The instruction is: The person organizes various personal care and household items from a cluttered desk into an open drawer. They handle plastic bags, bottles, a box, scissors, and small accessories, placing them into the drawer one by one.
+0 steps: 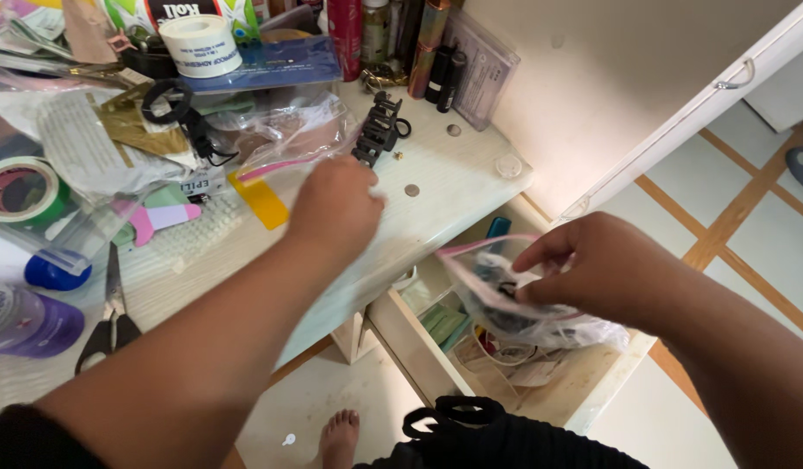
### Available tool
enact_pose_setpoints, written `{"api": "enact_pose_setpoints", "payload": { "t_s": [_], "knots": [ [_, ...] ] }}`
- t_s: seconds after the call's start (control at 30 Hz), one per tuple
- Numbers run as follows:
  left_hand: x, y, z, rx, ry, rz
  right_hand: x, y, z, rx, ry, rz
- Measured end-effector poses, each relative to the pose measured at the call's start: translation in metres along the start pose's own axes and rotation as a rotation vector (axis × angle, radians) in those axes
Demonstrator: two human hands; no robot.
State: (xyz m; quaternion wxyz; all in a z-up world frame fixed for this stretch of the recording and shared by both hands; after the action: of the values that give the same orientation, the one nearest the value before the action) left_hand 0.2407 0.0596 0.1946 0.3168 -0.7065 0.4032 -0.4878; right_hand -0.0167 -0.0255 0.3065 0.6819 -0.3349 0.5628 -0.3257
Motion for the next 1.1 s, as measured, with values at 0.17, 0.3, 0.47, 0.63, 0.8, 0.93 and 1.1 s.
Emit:
{"api": "enact_pose_setpoints", "payload": {
  "t_s": [0.17,0.3,0.47,0.63,0.8,0.93,1.1],
  "knots": [
    [0.012,0.006,-0.008,-0.015,-0.178,0.153,0.011,-0.010,-0.017,-0.010,0.050,-0.228],
    [0.025,0.002,-0.006,-0.005,-0.213,0.260,0.012,-0.004,-0.028,0.111,0.013,-0.278],
    [0.044,0.015,-0.020,-0.312,-0.169,0.172,0.012,0.019,-0.043,0.260,0.065,-0.142],
    [0.065,0.023,-0.024,-0.160,-0.217,0.269,0.012,0.019,-0.061,0.268,0.042,-0.140],
    [0.065,0.026,-0.024,-0.048,-0.144,0.273,0.014,0.009,-0.077,0.236,0.089,-0.248],
    [0.058,0.034,-0.031,0.015,-0.129,0.259,0.009,0.013,-0.089,0.276,0.035,-0.346],
    [0.064,0.030,-0.029,-0.009,-0.213,0.238,0.005,0.024,-0.104,0.447,0.098,-0.371]
  ]
}}
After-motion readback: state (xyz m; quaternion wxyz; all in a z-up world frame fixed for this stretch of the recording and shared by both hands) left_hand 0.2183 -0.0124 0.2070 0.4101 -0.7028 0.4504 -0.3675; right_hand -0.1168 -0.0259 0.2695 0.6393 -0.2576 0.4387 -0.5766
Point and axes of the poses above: each hand's wrist, its own x-axis towards the middle knuckle, its own y-axis out of the palm, z = x × y, the point moved 1 cm from there along x, towards the middle knuckle, and after that the axes turned 14 degrees about y, right-handed, at the moved point
